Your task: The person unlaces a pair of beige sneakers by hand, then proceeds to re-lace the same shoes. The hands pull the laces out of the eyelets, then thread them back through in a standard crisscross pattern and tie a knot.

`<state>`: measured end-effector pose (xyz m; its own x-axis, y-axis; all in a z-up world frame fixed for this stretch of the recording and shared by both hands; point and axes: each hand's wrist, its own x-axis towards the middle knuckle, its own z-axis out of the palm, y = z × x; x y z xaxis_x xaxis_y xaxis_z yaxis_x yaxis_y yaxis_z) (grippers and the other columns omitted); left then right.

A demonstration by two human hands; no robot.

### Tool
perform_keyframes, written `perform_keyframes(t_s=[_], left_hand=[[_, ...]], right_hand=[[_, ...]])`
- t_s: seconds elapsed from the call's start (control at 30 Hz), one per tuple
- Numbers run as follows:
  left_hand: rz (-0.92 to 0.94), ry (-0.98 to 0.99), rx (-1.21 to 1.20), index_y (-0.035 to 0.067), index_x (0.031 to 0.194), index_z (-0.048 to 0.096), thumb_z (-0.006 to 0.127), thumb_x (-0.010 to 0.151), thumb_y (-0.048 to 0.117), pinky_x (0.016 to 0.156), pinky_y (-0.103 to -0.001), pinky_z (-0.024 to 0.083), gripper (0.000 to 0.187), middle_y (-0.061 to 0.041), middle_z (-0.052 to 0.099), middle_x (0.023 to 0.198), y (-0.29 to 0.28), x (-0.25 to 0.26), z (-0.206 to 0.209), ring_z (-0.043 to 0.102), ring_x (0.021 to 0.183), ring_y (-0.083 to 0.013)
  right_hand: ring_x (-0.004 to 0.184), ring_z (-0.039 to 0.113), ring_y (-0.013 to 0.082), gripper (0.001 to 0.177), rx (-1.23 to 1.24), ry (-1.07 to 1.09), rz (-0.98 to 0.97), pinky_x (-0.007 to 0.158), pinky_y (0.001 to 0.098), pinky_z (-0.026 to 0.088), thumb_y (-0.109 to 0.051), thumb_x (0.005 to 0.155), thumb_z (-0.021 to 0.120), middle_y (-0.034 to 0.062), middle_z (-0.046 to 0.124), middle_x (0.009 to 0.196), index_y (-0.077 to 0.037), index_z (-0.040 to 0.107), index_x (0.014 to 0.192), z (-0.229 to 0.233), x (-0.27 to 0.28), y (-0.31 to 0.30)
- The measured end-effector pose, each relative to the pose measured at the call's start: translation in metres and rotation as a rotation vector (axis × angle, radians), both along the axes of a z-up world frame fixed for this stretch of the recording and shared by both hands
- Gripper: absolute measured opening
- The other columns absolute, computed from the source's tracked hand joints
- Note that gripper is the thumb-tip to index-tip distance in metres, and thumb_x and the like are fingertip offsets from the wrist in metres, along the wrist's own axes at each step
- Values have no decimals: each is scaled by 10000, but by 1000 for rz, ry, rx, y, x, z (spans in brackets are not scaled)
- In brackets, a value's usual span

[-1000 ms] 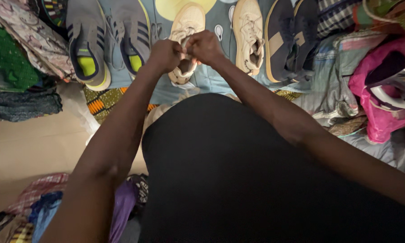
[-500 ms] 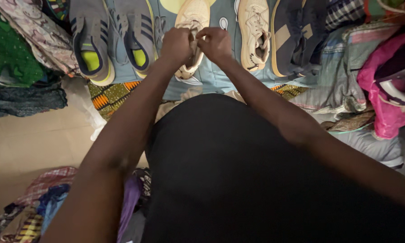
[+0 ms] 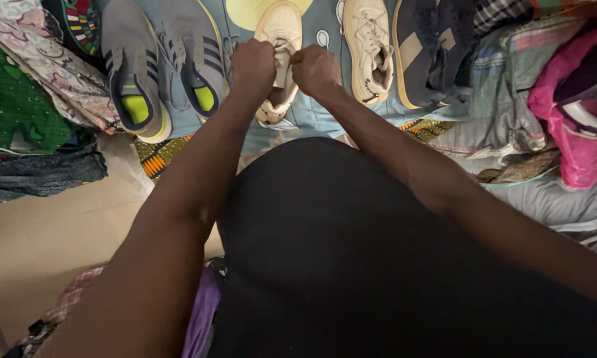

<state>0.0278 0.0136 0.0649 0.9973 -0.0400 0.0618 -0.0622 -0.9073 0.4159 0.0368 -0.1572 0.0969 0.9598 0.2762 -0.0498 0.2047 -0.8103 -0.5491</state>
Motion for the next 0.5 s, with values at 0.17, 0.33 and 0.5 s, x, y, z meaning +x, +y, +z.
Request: perform_keyframes(t_s=[0.17, 0.33, 0.5], left_hand=[[-31, 49, 102, 45, 858, 775, 719, 758, 87, 726, -484, 577, 122, -205, 735, 901, -14, 4, -1, 727, 840, -397], [126, 89, 52, 49, 884, 781, 678, 774, 77, 714, -467, 586, 153, -195, 745, 923, -18, 0, -6, 732, 849, -387], [138, 289, 54, 61, 942, 783, 640, 879, 102, 743, -464, 592, 162, -188, 749, 979, -16, 7, -8, 739, 898, -375]], right_hand=[[949, 698, 396, 280, -176, 194, -31, 867, 491, 551, -203, 878, 592, 168, 724, 1053, -204, 814, 1048, -5, 4, 9], [992, 714, 378, 293, -151, 304, -88, 897, 477, 560, -223, 878, 591, 158, 743, 1074, -194, 798, 1082, -16, 9, 17], [991, 706, 375, 304, -114, 425, -150, 863, 481, 554, -253, 873, 631, 169, 732, 1071, -169, 737, 1145, -27, 0, 26]])
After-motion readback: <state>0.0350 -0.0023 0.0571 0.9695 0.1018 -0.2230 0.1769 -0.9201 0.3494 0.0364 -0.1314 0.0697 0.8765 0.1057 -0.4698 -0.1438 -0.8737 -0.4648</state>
